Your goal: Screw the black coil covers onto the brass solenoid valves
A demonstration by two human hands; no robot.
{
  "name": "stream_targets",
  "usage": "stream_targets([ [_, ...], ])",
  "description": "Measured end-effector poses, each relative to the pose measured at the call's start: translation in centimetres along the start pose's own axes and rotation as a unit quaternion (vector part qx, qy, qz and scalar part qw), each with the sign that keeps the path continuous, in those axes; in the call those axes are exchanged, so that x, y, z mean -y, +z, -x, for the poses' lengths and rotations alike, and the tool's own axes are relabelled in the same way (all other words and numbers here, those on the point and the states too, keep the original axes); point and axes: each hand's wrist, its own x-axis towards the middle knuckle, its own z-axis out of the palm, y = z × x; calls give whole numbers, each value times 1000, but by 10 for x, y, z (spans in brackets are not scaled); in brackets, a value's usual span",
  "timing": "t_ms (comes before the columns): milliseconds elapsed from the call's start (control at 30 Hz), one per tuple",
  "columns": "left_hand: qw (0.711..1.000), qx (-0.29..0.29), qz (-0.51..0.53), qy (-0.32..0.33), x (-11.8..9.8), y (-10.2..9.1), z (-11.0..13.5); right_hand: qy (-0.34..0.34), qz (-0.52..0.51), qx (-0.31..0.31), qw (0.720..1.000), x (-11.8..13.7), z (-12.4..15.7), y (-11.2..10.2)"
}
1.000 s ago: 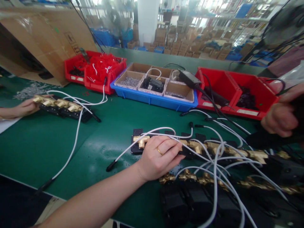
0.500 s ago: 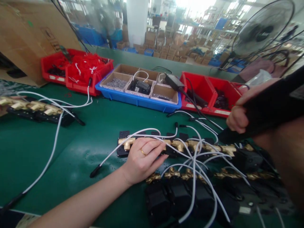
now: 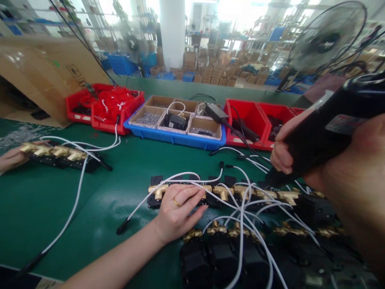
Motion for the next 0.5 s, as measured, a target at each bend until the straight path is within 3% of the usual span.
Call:
stream_targets([
  [167, 999, 14, -2, -31, -4, -2, -3, 2, 1, 4, 1000, -5, -2, -2],
  [333, 995, 45, -25, -86, -19, -5, -12, -57, 14, 12, 998, -5, -5, -3],
  [433, 992, 77, -43, -89, -42, -23, -15, -59, 14, 18, 998, -5, -3, -5],
  [500, 993, 84, -49, -66, -60, -46, -10, -40, 7, 26, 999, -5, 0, -8],
])
